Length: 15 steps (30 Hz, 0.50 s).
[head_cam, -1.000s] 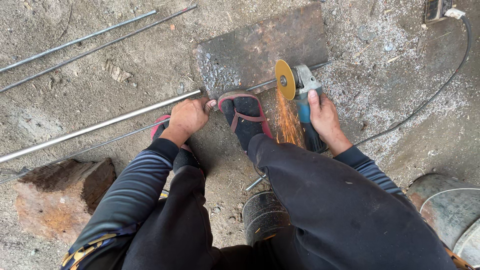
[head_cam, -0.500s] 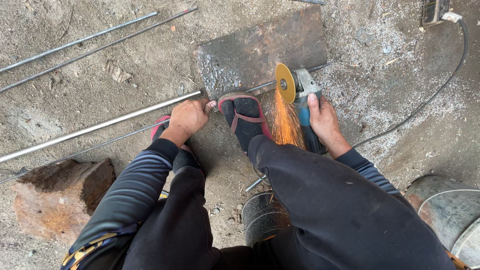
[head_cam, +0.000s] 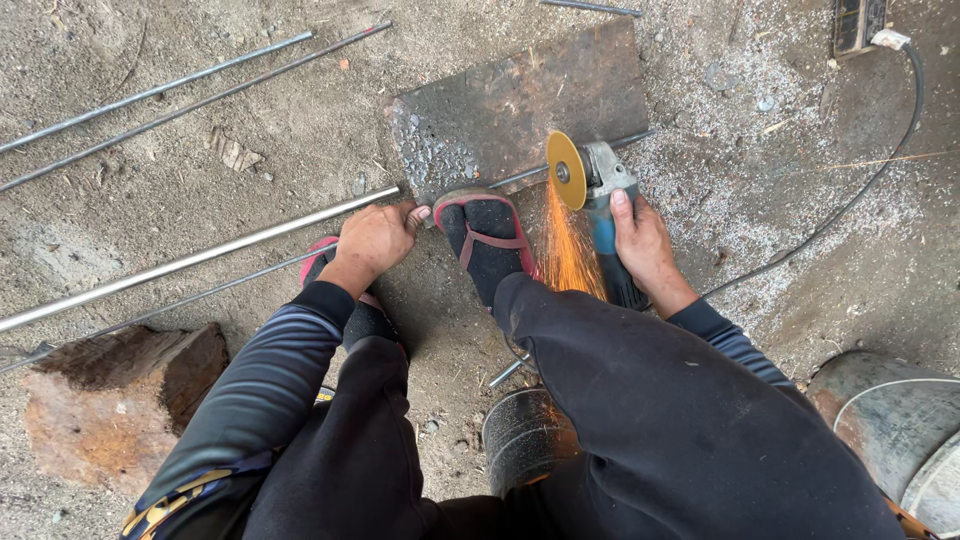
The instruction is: The person uses an angle grinder to cut multiple metal rods into shorter pieces. They hold each rod with one hand and operate the grinder with the other, producing sparks during each cut. The cut pieces are placed on the ground nearby.
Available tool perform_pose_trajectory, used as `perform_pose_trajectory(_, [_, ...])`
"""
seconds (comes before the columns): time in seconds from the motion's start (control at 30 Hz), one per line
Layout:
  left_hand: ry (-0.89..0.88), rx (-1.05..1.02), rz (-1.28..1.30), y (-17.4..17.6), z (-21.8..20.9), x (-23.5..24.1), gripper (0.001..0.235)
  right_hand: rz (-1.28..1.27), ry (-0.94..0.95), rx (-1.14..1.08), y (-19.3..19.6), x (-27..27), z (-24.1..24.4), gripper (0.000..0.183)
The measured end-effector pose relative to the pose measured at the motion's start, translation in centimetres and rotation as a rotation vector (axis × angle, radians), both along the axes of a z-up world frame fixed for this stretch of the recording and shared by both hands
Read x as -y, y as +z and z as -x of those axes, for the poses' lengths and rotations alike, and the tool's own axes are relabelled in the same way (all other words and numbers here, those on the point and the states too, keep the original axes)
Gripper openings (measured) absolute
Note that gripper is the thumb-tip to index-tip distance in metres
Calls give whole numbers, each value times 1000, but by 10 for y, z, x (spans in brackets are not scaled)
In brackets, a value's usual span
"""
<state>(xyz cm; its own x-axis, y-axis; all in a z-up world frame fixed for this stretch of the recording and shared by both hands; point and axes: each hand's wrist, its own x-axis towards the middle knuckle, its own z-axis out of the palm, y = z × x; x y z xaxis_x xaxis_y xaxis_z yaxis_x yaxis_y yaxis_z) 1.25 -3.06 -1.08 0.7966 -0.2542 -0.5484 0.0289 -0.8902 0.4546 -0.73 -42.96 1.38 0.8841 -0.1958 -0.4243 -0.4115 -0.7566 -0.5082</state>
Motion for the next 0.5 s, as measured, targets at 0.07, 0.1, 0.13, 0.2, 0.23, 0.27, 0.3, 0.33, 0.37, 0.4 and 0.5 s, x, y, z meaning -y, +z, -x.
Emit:
perform_pose_trajectory(0.07, [7,-6,-2,0,0,0,48,-44,-20,-8,3,-2,1,79])
perform_pose_trajectory(0.1, [7,-11,-3,-1,1,0,48,-66,-33,-14,5,-3,4,77])
perform_pose_trajectory(0.13, [8,-5,11,-1,2,0,47,-59,-22,-1,7,-3,6,76])
perform_pose_trajectory(0.2, [18,18,38,-1,0,0,47,-45,9,37,8,-3,2,75])
perform_pose_trajectory(0.23, [15,16,28,-1,1,0,46,-44,0,20,9,-3,4,75])
perform_pose_trajectory(0.27, [12,13,18,0,3,0,46,-42,-8,3,9,-3,6,74])
perform_pose_trajectory(0.3, [15,20,7,-1,1,0,46,-42,-10,-4,9,-3,2,74])
perform_pose_trajectory(0.33, [21,35,14,-1,0,0,46,-36,-9,4,8,-3,-2,74])
perform_pose_trajectory(0.37, [22,41,22,0,1,0,45,-30,-13,2,8,-3,0,74])
perform_pose_trajectory(0.4, [23,47,30,0,2,0,45,-24,-18,1,7,-3,1,74])
perform_pose_trajectory(0.5, [19,17,25,0,2,0,46,-36,-15,-17,7,-3,0,76])
